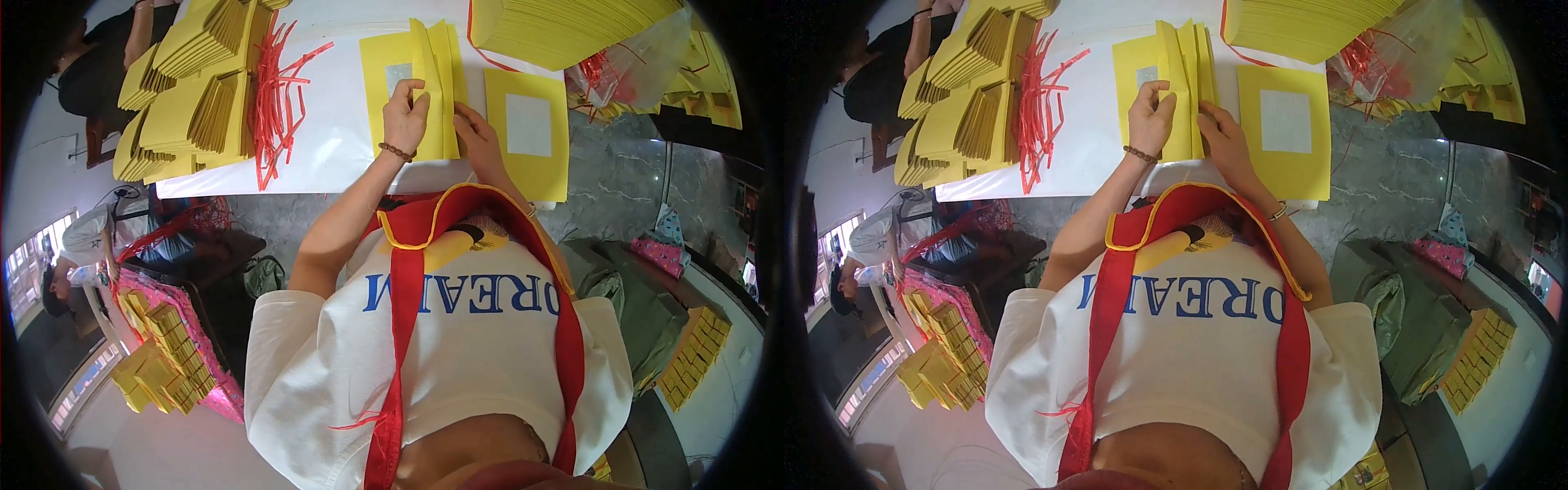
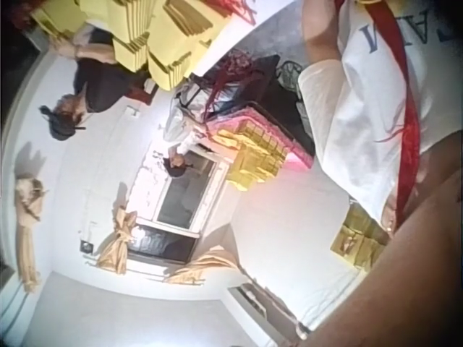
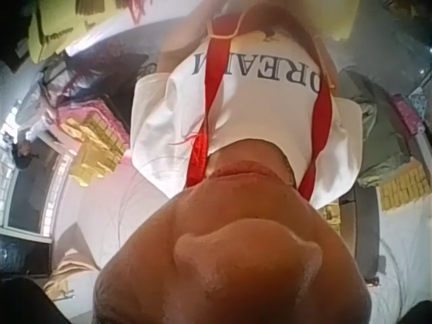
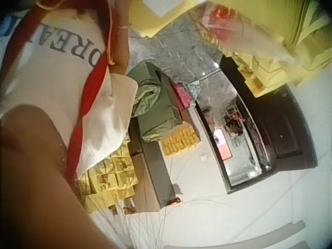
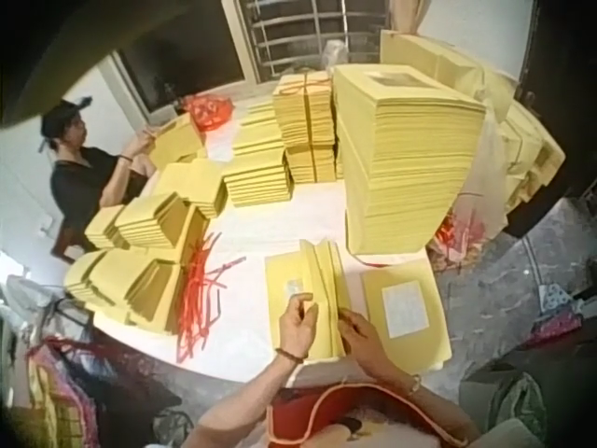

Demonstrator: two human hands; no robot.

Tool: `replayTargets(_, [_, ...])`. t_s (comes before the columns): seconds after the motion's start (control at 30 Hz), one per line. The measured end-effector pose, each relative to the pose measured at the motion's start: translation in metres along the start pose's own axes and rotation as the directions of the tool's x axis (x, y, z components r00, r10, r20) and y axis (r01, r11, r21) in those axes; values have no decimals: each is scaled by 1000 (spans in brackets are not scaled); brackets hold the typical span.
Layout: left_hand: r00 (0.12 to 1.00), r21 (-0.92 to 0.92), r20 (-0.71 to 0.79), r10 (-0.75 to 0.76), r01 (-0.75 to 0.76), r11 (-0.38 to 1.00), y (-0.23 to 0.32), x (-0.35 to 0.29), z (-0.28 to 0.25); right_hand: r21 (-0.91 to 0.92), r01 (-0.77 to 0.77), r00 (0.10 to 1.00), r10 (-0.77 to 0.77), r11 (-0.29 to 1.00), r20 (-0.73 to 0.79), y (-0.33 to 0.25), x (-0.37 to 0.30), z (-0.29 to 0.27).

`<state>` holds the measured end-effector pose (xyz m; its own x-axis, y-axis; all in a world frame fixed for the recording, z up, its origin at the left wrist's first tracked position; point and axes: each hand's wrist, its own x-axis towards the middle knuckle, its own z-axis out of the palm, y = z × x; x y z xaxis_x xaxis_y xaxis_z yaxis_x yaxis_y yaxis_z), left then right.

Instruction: Folding sheets of yellow joss paper with silver leaf squares.

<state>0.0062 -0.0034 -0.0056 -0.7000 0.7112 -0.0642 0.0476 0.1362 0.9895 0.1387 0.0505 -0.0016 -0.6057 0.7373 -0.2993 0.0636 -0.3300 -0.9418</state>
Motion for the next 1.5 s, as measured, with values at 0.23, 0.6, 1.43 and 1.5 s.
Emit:
replayTargets(0.23, [999,34,-16,28,-28,999,-4,1,2,-67,46,999,-46,997,5,7,2,-2])
replayTargets(0.6, [1000,100,3,-17,16,995,11,-5,3,-109,68,998,-69,992,-2,3,1,-2])
replayTargets(1.43, [994,280,103,47,-75,957,14,2,14,90,-46,999,45,995,10,-9,0,1])
replayTargets(1.5, [992,230,110,60,-84,969,8,3,13,79,-36,999,36,996,5,-9,0,1])
